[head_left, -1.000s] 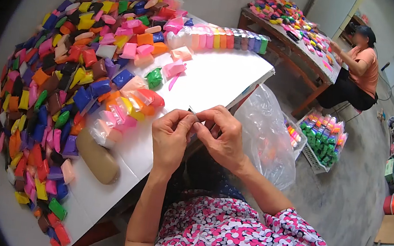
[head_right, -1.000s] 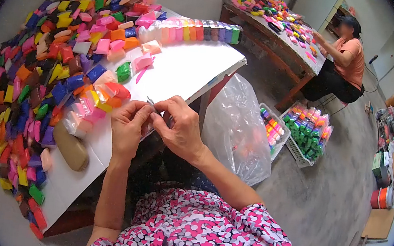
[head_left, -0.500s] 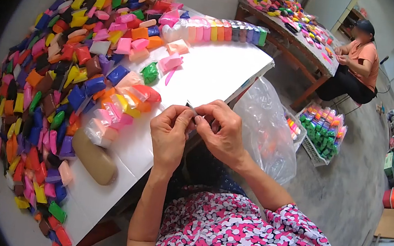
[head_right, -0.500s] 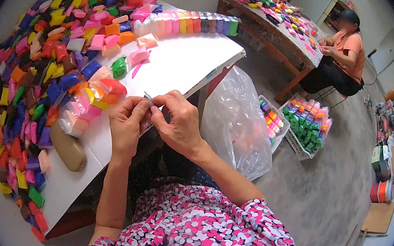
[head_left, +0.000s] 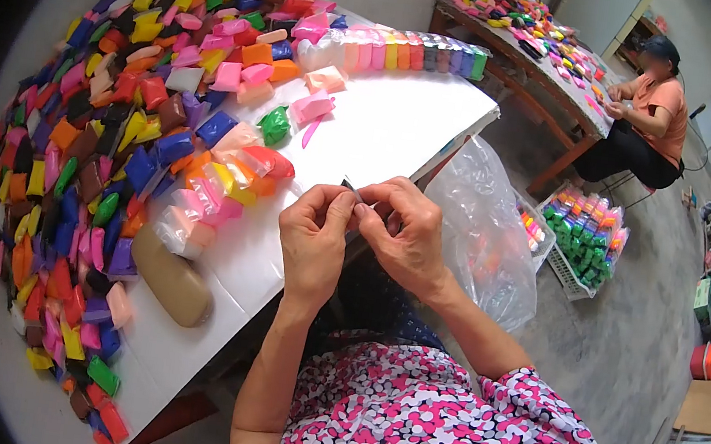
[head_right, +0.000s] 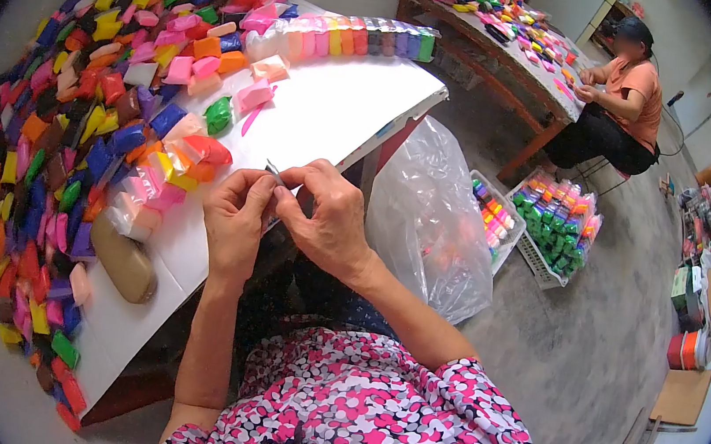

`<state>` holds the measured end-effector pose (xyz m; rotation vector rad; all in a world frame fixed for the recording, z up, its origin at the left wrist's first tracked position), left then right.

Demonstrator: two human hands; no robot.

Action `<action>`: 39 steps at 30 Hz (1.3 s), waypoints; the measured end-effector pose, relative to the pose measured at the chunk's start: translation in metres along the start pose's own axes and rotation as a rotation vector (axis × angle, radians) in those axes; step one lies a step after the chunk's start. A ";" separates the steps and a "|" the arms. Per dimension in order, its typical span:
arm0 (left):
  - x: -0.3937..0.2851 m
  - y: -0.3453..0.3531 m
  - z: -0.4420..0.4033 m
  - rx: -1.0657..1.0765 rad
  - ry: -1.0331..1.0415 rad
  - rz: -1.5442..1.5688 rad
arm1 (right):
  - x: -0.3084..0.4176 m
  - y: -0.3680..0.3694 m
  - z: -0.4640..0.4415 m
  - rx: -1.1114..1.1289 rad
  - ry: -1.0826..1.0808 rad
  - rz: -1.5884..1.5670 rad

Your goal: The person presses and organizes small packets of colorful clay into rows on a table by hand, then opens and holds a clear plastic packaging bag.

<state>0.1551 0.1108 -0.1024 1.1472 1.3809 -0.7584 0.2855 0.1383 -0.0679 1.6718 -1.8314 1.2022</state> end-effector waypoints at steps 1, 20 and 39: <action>-0.001 0.001 0.000 0.001 0.015 -0.022 | -0.001 0.000 0.000 0.003 0.010 0.002; -0.009 0.011 -0.023 -0.114 0.138 -0.452 | -0.032 -0.002 -0.022 0.068 0.165 0.092; -0.012 0.015 -0.023 -0.141 0.099 -0.654 | -0.047 0.117 -0.112 0.746 -0.612 0.480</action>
Point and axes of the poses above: each hand's wrist, its own z-axis away from the middle knuckle, its own y-axis out of the palm, x = y × z, the point moved 10 cm from there along -z, towards the middle knuckle, and after that the axes turned 1 degree about z, right-handed, at the moved point
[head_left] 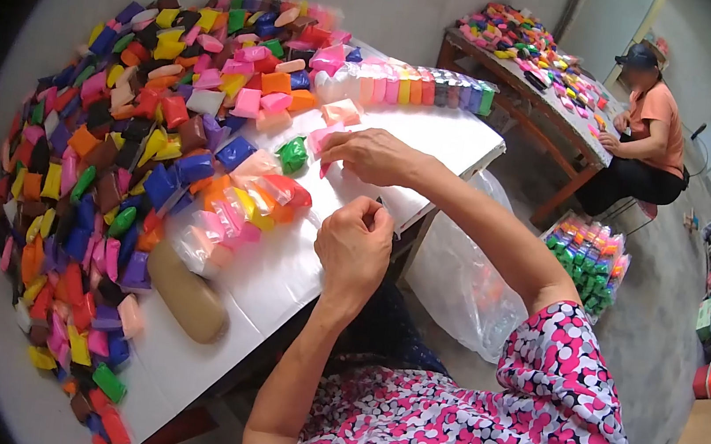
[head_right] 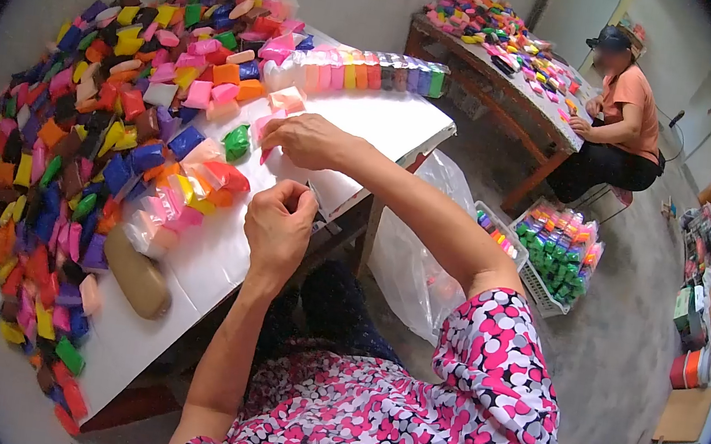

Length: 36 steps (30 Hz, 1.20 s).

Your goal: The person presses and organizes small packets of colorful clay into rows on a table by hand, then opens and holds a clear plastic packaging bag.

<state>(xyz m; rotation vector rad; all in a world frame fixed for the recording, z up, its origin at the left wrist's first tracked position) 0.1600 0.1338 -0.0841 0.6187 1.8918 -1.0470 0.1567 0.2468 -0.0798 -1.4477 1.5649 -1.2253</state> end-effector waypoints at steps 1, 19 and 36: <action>0.000 -0.001 -0.001 -0.004 0.000 0.001 | 0.001 -0.002 0.003 -0.001 0.012 0.023; -0.019 0.008 0.006 -0.039 0.147 -0.198 | 0.041 -0.087 0.141 -0.539 0.509 0.006; -0.027 0.017 0.009 -0.010 0.219 -0.280 | 0.093 -0.074 0.145 -0.364 0.454 0.239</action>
Point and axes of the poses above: each hand's wrist, its own z-axis away from the middle knuckle, its own y-axis out of the palm, x = y × z, the point moved 10 cm from there along -z, towards the middle knuckle, and after that the axes turned 1 degree about z, right-handed, at the moved point
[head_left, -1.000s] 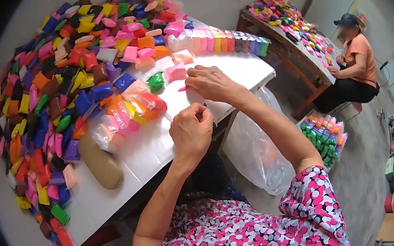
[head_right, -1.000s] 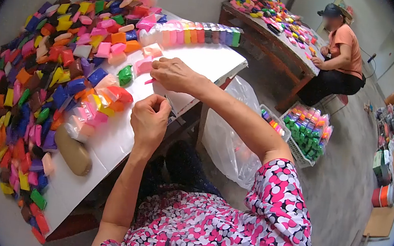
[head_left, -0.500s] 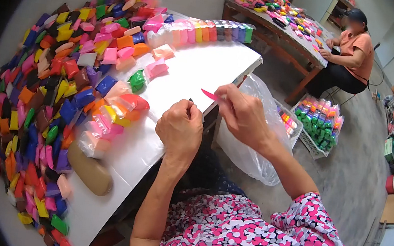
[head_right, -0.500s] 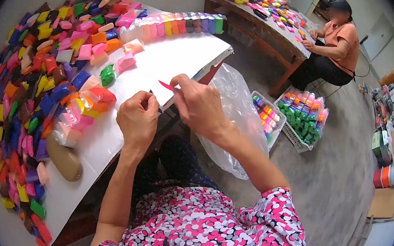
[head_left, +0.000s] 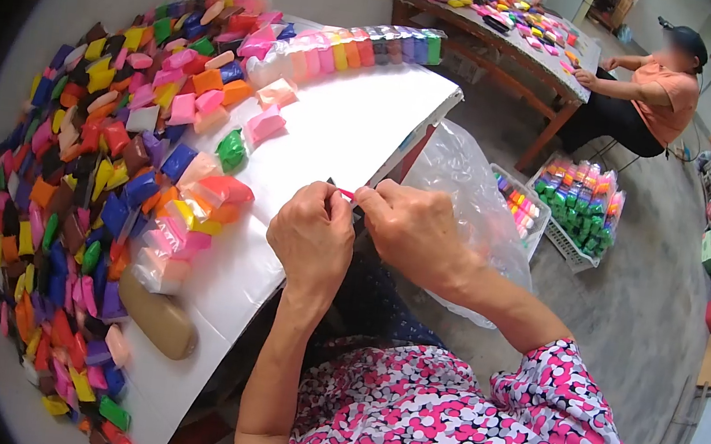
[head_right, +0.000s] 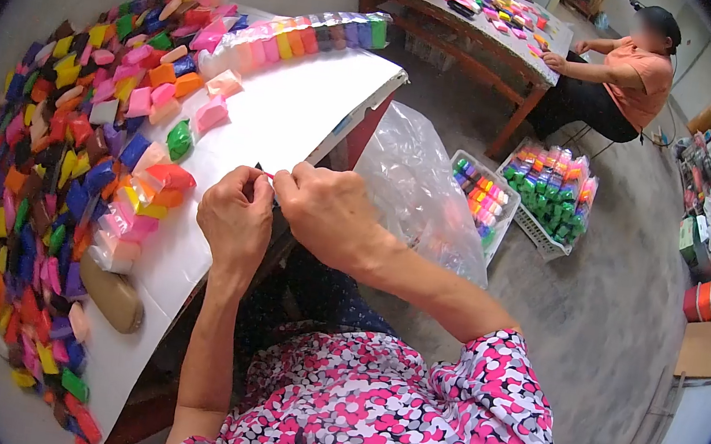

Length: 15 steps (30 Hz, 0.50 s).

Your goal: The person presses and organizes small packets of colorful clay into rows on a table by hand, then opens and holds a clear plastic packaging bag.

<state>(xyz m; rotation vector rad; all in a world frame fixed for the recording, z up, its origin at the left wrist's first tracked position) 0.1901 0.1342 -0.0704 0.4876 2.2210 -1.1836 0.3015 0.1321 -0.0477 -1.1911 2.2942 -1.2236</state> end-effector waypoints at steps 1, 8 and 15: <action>0.000 0.001 0.000 -0.002 0.001 -0.004 | 0.002 0.000 0.000 -0.007 -0.005 0.019; -0.001 0.002 0.000 -0.007 -0.004 -0.008 | 0.005 -0.022 0.010 -0.188 0.111 0.236; 0.001 0.001 0.000 -0.026 0.018 -0.010 | 0.012 -0.016 0.012 -0.105 0.049 0.005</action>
Point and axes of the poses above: each hand's wrist, its own z-axis away from the middle knuckle, its own y-axis out of the palm, x = y × z, the point moved 10 cm from there along -z, towards the middle knuckle, and after that the axes turned 1 degree about z, right-handed, at the moved point
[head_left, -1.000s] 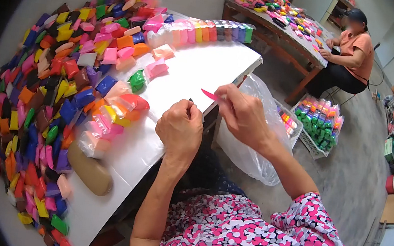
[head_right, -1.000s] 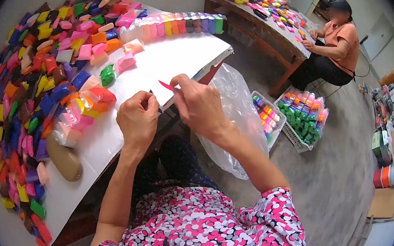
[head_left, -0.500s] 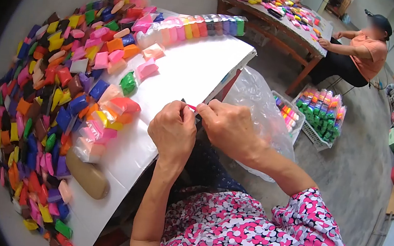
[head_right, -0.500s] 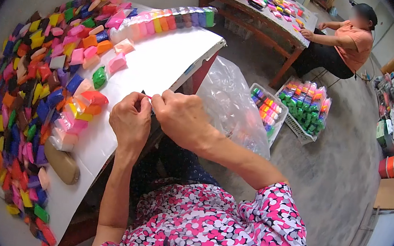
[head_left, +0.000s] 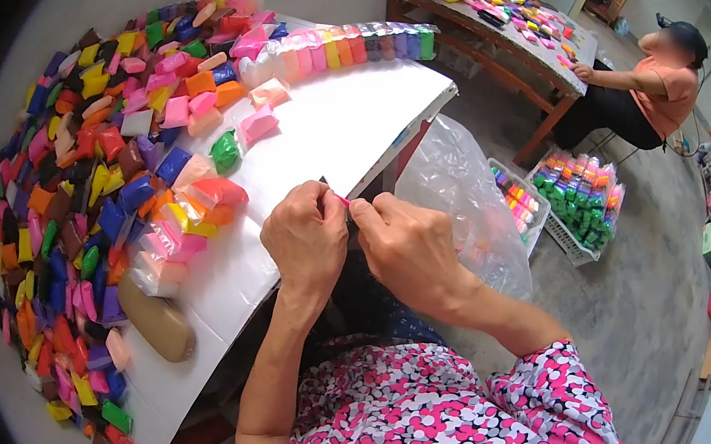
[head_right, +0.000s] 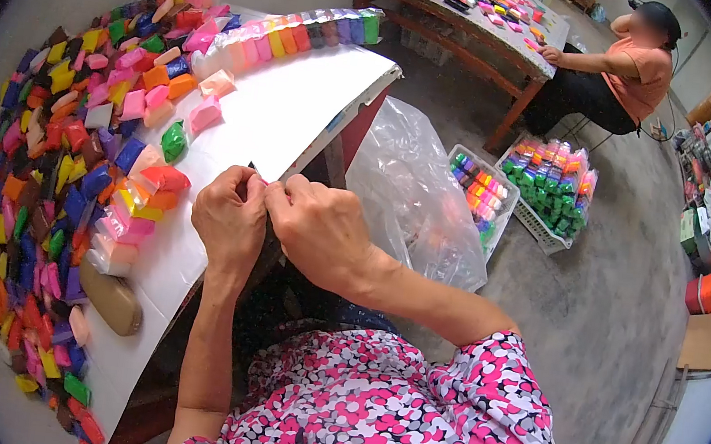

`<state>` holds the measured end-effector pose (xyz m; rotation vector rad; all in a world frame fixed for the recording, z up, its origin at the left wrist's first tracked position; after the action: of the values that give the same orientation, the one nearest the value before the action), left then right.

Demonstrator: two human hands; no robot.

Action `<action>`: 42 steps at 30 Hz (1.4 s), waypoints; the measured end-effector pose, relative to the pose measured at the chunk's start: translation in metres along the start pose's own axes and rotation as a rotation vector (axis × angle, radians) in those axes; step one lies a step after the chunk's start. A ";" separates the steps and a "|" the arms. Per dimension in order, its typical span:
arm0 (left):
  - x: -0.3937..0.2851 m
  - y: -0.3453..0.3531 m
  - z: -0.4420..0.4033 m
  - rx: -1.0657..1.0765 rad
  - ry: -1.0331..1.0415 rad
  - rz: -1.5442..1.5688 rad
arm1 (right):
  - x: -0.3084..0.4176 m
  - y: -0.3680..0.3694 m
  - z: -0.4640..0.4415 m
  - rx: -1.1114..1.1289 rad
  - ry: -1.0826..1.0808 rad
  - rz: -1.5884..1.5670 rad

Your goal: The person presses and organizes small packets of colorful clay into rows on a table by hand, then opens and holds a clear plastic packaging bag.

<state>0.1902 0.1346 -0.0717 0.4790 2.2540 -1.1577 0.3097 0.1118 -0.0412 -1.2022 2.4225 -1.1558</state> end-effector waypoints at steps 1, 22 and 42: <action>0.000 -0.001 0.000 -0.001 -0.002 -0.005 | -0.003 0.007 -0.001 0.037 -0.004 0.013; 0.020 -0.103 0.089 0.021 -0.200 0.538 | -0.052 0.107 -0.079 0.054 -0.225 -0.222; 0.054 -0.154 0.121 -0.128 -0.378 0.553 | 0.032 0.087 -0.021 0.297 -0.304 -0.422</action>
<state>0.1028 -0.0485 -0.0668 0.7080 1.7044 -0.7384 0.2275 0.1309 -0.0847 -1.6884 1.7534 -1.2696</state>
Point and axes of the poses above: each hand's wrist, its own z-axis away from the middle knuckle, its own y-axis out of the palm, x = y × z, the point moved 10 cm from there along -z, towards the middle knuckle, and after that the axes turned 1 degree about z, right-handed, at the moved point
